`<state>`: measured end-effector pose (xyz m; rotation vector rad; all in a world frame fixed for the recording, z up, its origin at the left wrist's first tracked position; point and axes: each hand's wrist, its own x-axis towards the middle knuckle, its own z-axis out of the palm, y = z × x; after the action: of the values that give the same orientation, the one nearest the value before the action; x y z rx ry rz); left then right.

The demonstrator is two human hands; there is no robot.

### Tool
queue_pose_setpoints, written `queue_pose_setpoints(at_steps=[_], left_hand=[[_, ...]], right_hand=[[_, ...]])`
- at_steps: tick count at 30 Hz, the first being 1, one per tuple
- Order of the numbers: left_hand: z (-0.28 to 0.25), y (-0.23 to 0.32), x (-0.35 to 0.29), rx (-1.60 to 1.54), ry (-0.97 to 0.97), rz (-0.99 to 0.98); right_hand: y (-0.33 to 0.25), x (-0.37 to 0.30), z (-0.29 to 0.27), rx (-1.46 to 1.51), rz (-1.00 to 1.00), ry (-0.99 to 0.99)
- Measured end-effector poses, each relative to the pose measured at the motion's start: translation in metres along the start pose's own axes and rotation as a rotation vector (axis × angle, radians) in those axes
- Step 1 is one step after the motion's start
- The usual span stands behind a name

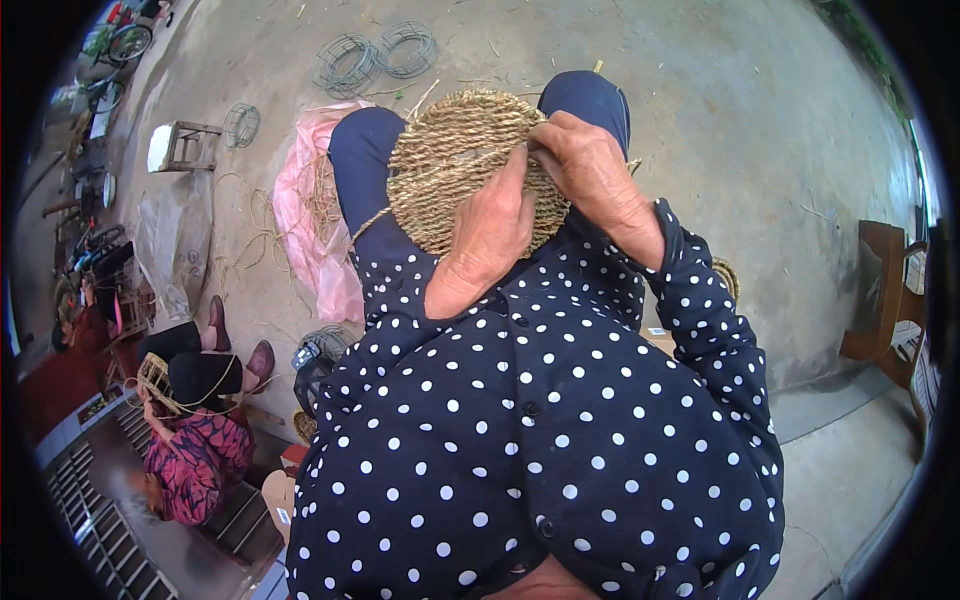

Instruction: The person is weaving a circular mat using straw or dried grass.

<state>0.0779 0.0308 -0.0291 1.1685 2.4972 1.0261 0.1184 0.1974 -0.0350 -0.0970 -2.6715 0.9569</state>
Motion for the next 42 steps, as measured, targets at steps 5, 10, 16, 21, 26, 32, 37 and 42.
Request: queue_pose_setpoints(at_steps=[5,10,16,21,26,32,37,42], left_hand=[[-0.006,0.002,0.012,-0.03,-0.242,-0.186],[-0.017,0.01,0.039,-0.453,-0.478,-0.439],[-0.014,0.0,0.036,-1.625,-0.462,-0.737],[-0.007,0.011,0.03,-1.691,-0.37,-0.771],[-0.011,0.011,0.035,-1.763,-0.322,-0.766],[-0.011,0.013,0.027,-1.662,-0.23,-0.856],[-0.002,0.016,0.024,-1.694,-0.258,-0.862],[-0.006,0.019,0.024,-1.729,-0.233,-0.856]], right_hand=[[-0.004,-0.009,-0.02,0.162,0.13,0.007],[-0.023,-0.028,-0.045,0.271,0.174,-0.054],[0.005,-0.026,-0.028,0.225,0.31,0.206],[0.017,-0.019,-0.016,0.337,0.355,0.072],[0.01,-0.009,-0.021,0.325,0.356,0.045],[-0.008,-0.018,-0.012,-0.031,0.013,0.13],[-0.024,-0.024,-0.014,-0.307,0.006,0.015],[-0.021,-0.015,-0.016,-0.323,-0.026,-0.021]])
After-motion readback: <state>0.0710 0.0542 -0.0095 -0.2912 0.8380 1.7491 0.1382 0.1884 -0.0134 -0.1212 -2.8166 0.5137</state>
